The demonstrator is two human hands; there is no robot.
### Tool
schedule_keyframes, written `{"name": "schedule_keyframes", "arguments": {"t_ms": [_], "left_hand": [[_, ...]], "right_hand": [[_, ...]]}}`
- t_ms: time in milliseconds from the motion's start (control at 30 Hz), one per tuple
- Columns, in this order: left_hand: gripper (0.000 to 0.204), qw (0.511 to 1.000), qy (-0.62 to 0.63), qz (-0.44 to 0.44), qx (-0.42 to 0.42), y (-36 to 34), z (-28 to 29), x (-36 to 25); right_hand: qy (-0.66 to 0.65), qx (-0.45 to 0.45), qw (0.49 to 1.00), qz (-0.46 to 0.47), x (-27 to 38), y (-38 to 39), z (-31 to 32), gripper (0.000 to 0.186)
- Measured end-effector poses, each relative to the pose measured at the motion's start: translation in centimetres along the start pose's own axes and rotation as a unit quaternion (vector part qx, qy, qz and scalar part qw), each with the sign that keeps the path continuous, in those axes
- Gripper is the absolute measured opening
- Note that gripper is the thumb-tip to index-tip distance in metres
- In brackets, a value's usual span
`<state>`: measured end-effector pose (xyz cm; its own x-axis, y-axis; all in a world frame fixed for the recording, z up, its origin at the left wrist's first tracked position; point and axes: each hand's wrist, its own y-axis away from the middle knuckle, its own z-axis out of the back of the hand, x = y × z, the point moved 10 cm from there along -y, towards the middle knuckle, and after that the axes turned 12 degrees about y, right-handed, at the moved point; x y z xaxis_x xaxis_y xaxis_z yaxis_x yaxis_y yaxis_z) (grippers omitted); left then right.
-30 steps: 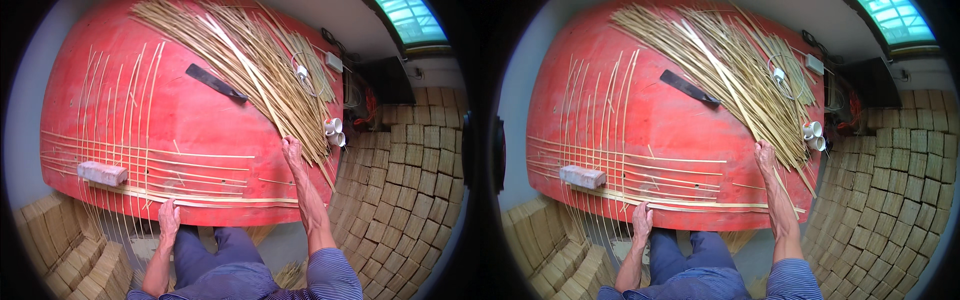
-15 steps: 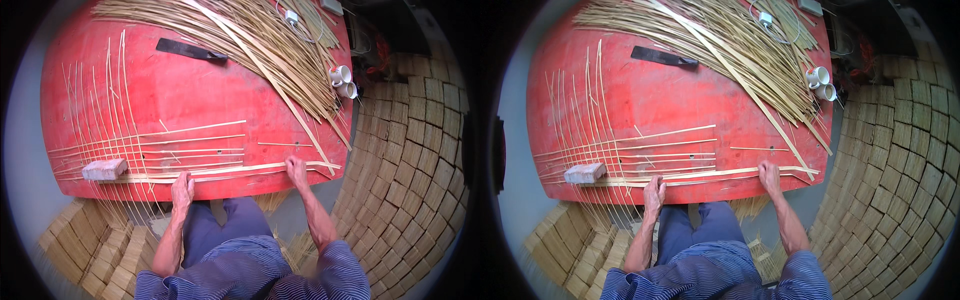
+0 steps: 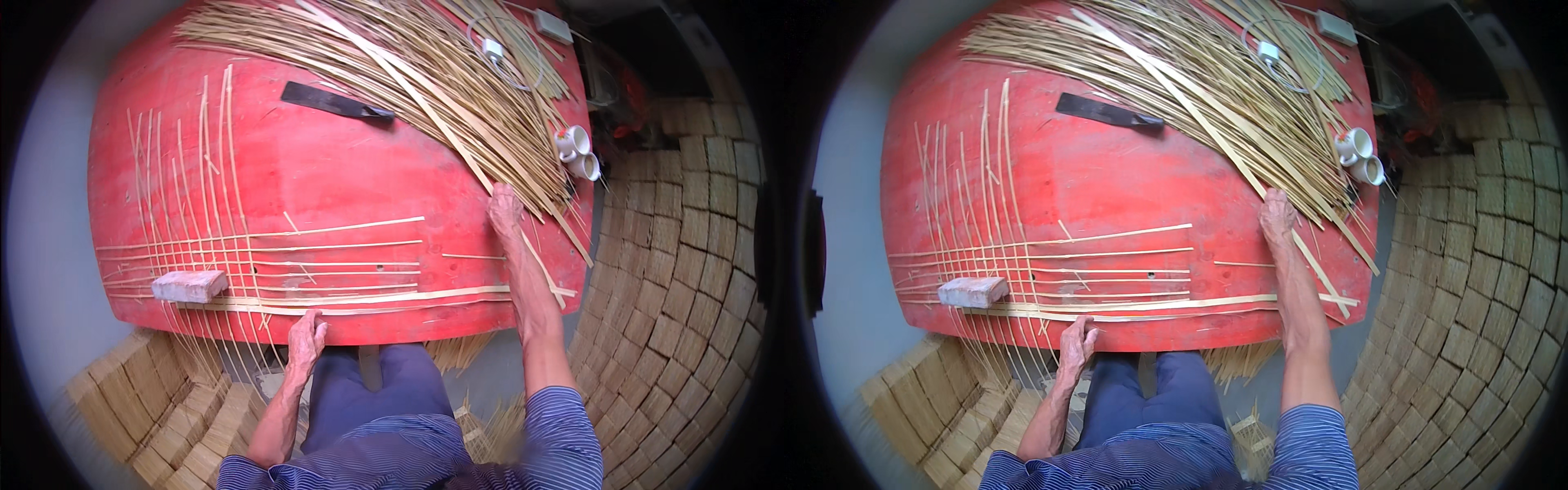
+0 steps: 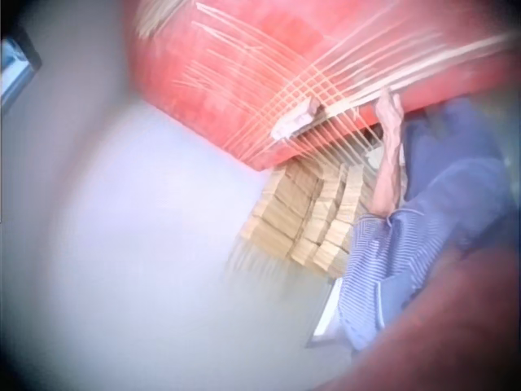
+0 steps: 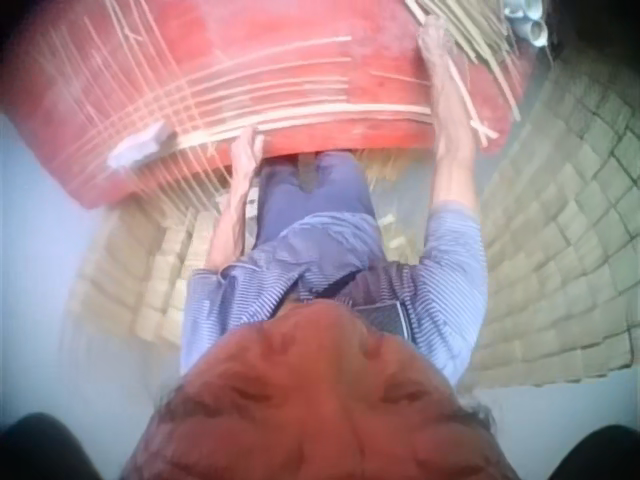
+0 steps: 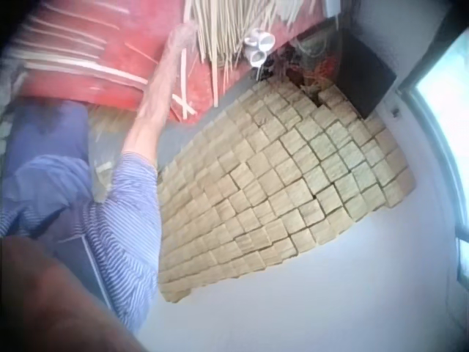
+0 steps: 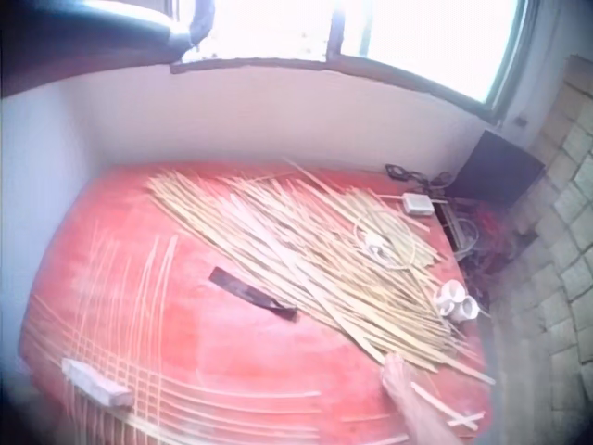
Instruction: The person weaves thin bamboo strips into a mat on a red work surface. They repeatedly pick up strips, interlace them with the existing weave, and press the mat down to tighten the structure.
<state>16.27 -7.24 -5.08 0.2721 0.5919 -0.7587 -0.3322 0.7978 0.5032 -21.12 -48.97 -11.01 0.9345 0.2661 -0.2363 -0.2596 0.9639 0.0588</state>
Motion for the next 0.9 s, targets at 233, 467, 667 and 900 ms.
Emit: {"name": "schedule_keyframes", "arguments": {"t_ms": [233, 467, 667, 900], "left_hand": [[0.031, 0.998, 0.063, -0.006, -0.01, -0.9, 1.2, -1.5], [0.054, 0.921, 0.378, 0.015, 0.098, -10.5, -4.2, -15.5], [0.05, 0.821, 0.565, 0.073, 0.044, -18.0, -5.1, -19.3], [0.023, 0.956, 0.187, -0.1, -0.203, -14.7, 0.9, -20.9]], "right_hand": [[-0.113, -0.12, 0.964, 0.207, 2.1, 1.3, 8.2, 0.005], [-0.227, -0.152, 0.927, 0.257, 7.2, 8.7, 26.2, 0.017], [-0.306, 0.05, 0.927, 0.212, 9.4, 19.5, 23.5, 0.014], [-0.33, 0.117, 0.936, 0.026, 3.9, 28.0, 21.6, 0.017]]}}
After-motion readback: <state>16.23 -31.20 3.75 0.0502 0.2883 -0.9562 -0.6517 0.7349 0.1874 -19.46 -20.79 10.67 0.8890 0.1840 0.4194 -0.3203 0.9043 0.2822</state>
